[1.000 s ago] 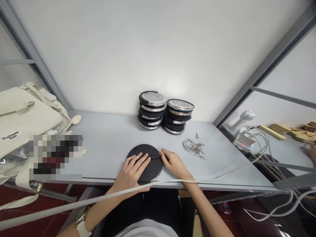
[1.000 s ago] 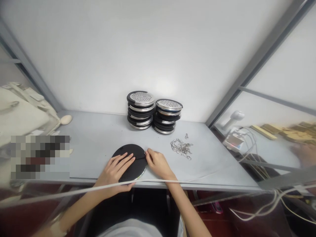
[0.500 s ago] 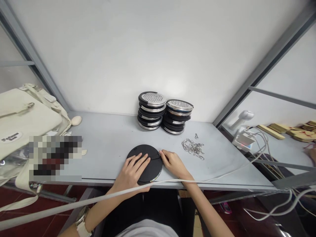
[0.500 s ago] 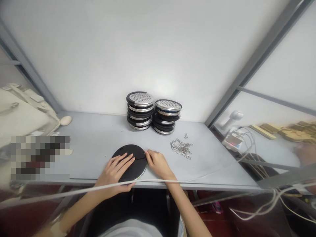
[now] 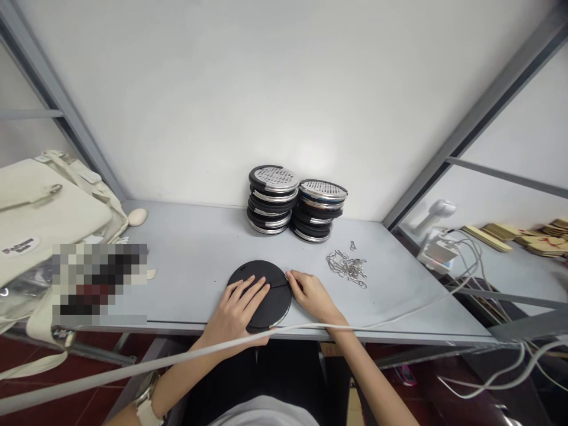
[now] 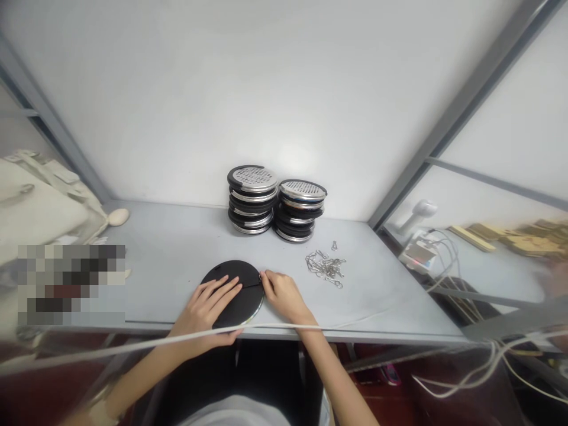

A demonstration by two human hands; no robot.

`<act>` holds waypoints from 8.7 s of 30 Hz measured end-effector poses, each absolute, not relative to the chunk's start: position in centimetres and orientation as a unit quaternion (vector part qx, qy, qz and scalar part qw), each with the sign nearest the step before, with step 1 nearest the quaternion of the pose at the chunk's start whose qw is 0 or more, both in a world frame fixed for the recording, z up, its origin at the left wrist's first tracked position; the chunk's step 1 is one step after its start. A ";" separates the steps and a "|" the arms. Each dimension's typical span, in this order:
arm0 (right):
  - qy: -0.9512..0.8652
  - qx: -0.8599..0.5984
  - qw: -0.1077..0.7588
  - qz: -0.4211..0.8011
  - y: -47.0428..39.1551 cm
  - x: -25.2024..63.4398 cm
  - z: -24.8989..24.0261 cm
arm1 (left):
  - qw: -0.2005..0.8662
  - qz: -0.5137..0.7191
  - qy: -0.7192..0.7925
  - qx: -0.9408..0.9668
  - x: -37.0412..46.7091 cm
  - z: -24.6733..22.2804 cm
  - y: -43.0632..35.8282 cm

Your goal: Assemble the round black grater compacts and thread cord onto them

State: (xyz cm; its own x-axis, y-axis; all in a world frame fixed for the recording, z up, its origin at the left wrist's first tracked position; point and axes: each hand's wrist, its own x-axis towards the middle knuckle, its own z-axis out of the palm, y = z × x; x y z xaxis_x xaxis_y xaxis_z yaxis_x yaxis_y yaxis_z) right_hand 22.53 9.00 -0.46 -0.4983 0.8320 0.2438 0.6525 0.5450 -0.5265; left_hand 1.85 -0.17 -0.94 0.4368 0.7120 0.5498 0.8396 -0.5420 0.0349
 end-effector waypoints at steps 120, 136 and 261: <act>-0.859 -0.413 0.232 0.194 8.9 22.8 -0.3 | 0.137 -0.283 -0.467 -0.827 1.8 -2.2 0.1; -0.861 -0.415 0.228 0.184 9.0 22.8 -0.4 | 0.148 -0.277 -0.471 -0.824 1.9 -1.8 0.1; -0.857 -0.440 0.212 0.164 8.7 22.7 -0.2 | 0.129 -0.268 -0.477 -0.827 1.9 -1.7 -0.2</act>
